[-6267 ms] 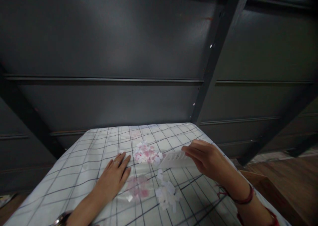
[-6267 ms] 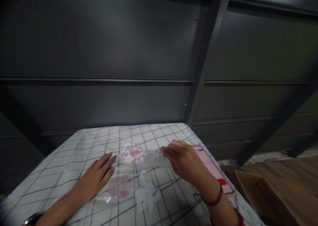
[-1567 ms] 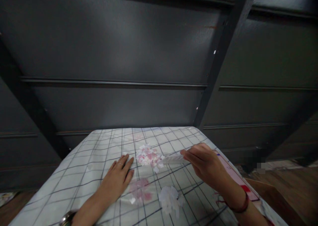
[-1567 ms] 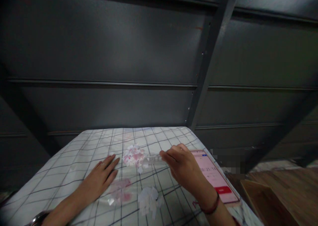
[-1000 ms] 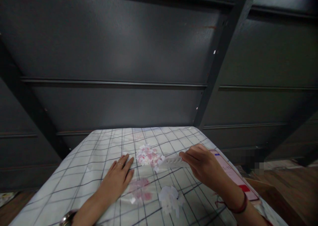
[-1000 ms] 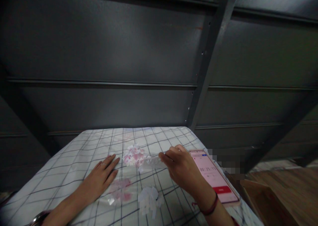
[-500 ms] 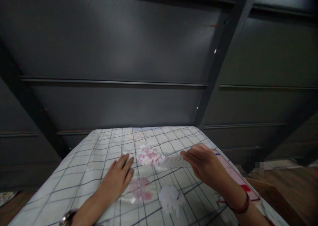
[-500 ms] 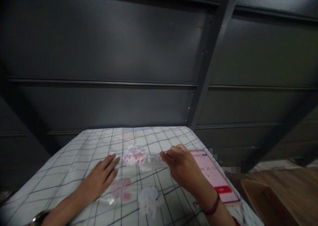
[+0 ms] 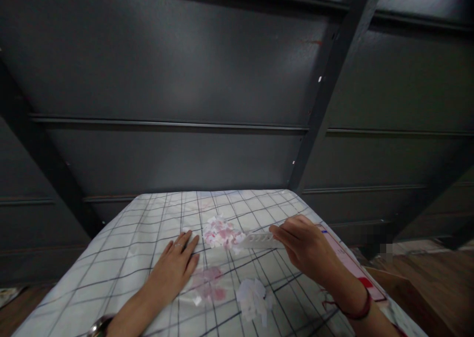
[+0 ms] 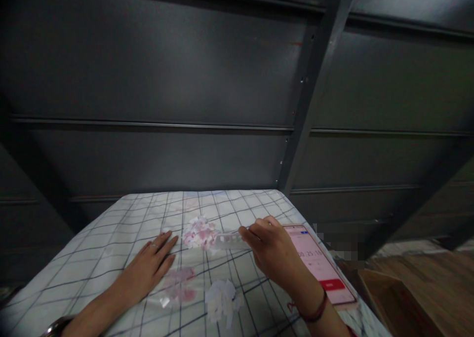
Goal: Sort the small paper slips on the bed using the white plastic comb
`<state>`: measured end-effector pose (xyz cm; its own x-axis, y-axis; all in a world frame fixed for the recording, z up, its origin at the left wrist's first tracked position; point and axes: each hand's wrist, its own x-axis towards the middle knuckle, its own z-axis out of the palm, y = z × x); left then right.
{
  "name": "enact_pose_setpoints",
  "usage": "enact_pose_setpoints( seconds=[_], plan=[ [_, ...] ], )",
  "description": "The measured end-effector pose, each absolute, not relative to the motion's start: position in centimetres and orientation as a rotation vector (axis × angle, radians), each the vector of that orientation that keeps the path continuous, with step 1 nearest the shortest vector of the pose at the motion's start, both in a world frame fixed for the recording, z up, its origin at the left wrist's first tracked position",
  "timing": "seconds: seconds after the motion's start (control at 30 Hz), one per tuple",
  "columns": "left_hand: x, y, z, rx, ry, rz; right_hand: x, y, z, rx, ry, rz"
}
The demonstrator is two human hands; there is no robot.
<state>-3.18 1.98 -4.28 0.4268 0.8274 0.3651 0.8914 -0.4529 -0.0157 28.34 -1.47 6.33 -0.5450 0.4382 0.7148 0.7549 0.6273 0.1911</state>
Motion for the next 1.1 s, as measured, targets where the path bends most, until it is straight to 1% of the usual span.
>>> enact_pose_setpoints(
  seconds=[0.33,0.63,0.87,1.1],
  plan=[
    [-3.23,1.98,-4.03,-2.489,-1.509,-0.441,28.05,-1.81,6.42,-0.799,-2.275,-0.574],
    [-3.31,2.05,-4.42,-2.473,-1.494,-0.468,27.96,-1.72,6.27,-0.896,-2.274,-0.594],
    [-3.03,1.87,-3.78,-2.488,-1.535,-0.383,27.92,-1.69,6.22,-0.835,-2.272,-0.624],
    [-3.22,1.97,-4.16,-2.479,-1.514,-0.423,28.31,-2.11,6.90,-0.845,-2.335,-0.540]
  ],
)
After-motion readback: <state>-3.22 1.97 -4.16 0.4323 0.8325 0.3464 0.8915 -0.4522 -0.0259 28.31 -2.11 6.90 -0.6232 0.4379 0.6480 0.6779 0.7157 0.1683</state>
